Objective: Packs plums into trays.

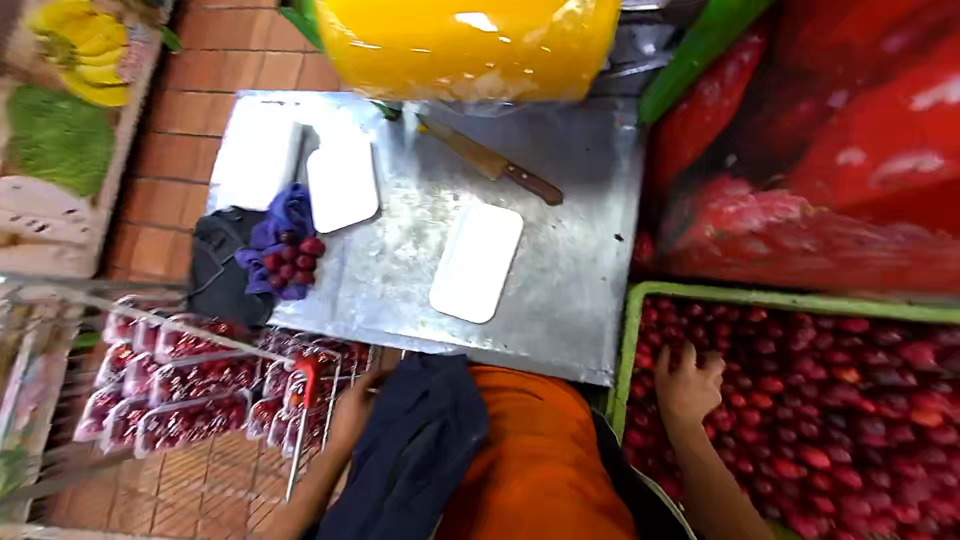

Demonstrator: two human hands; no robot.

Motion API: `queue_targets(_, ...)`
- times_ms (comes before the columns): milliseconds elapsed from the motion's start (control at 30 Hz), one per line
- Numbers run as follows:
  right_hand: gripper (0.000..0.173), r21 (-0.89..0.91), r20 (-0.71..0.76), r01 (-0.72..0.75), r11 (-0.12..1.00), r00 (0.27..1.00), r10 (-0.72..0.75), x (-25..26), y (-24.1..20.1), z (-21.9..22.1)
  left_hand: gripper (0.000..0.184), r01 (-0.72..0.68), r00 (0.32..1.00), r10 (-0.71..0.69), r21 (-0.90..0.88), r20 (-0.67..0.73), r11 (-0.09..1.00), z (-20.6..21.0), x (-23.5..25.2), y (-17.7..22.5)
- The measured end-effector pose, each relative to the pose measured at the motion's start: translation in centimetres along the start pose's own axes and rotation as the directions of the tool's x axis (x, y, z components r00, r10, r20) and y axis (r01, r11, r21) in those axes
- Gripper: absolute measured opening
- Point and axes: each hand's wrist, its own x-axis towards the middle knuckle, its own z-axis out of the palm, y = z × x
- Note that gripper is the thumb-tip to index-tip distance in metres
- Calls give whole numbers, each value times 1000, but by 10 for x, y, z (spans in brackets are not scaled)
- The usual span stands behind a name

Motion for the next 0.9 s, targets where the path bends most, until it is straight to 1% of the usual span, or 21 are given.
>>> queue_targets(67, 44, 16, 0, 19, 1000, 1000, -19, 2, 10, 0, 28, -162, 980, 146, -116, -133, 980, -40, 15, 23)
queue_targets(133, 43, 94, -90, -30, 995, 995, 39, 6, 16, -6, 31, -282, 944, 248, -143, -215, 949, -65, 35, 53)
queue_targets(167, 44, 209, -68, -129, 969, 987, 146, 10, 3, -29, 33, -329, 927, 290, -149, -237, 932, -71, 45, 67)
queue_targets(200, 44, 366, 135, -337, 868, 942, 309, 14, -19, -73, 35, -367, 911, 322, -149, -258, 918, -72, 53, 80)
queue_targets(233, 41, 526, 253, -510, 680, 858, 448, 16, -32, -100, 37, -391, 900, 341, -157, -271, 907, -68, 60, 90)
queue_targets(267, 35, 681, 329, -590, 434, 776, 539, 16, -33, -106, 39, -396, 898, 344, -165, -273, 903, -60, 65, 99)
queue_targets(300, 31, 816, 453, -573, 79, 719, 527, 15, -26, -106, 44, -381, 909, 331, -181, -255, 907, -51, 70, 107)
queue_targets(333, 33, 829, 557, -457, -322, 729, 399, 14, -15, -101, 51, -347, 927, 305, -194, -216, 917, -40, 75, 114)
queue_targets(367, 41, 690, 559, -301, -658, 799, 221, 9, -5, -93, 60, -300, 947, 267, -199, -177, 933, -29, 79, 120)
queue_targets(400, 45, 531, 502, -188, -826, 855, 129, 4, -7, -89, 67, -260, 960, 235, -183, -151, 948, -18, 84, 127)
queue_targets(433, 46, 409, 464, -107, -906, 880, 105, -4, -18, -89, 71, -234, 967, 214, -150, -135, 961, -7, 87, 132)
queue_targets(467, 46, 313, 455, -67, -947, 886, 88, -16, -36, -92, 73, -221, 971, 208, -121, -117, 968, 2, 88, 135)
queue_targets(500, 45, 252, 465, -70, -965, 883, 58, -32, -56, -96, 72, -221, 972, 212, -93, -96, 971, 7, 90, 139)
queue_targets(533, 45, 203, 489, -126, -971, 872, -11, -47, -76, -100, 70, -237, 969, 231, -71, -83, 969, 11, 92, 143)
queue_targets(600, 48, 7, 523, -315, -949, 810, -265, -69, -105, -106, 67, -269, 962, 266, -39, -64, 962, 14, 92, 150)
queue_targets(667, 49, -133, 440, -502, -855, 743, -504, -77, -123, -117, 64, -292, 956, 292, -24, -19, 956, 15, 86, 154)
queue_targets(700, 49, -101, 400, -590, -801, 714, -575, -72, -133, -124, 61, -305, 952, 305, -12, 16, 952, 15, 85, 156)
queue_targets(733, 50, -3, 371, -663, -749, 695, -616, -65, -142, -131, 58, -317, 947, 317, 9, 48, 948, 16, 84, 158)
queue_targets(767, 52, 142, 359, -712, -688, 685, -634, -56, -152, -137, 55, -329, 943, 327, 33, 64, 944, 18, 83, 159)
queue_targets(833, 53, 441, 333, -724, -531, 681, -652, -32, -181, -142, 56, -305, 952, 303, 62, 42, 950, 22, 81, 163)
queue_targets(900, 46, 648, 302, -661, -379, 680, -668, -5, -219, -134, 60, -248, 968, 248, 14, -26, 969, 24, 81, 167)
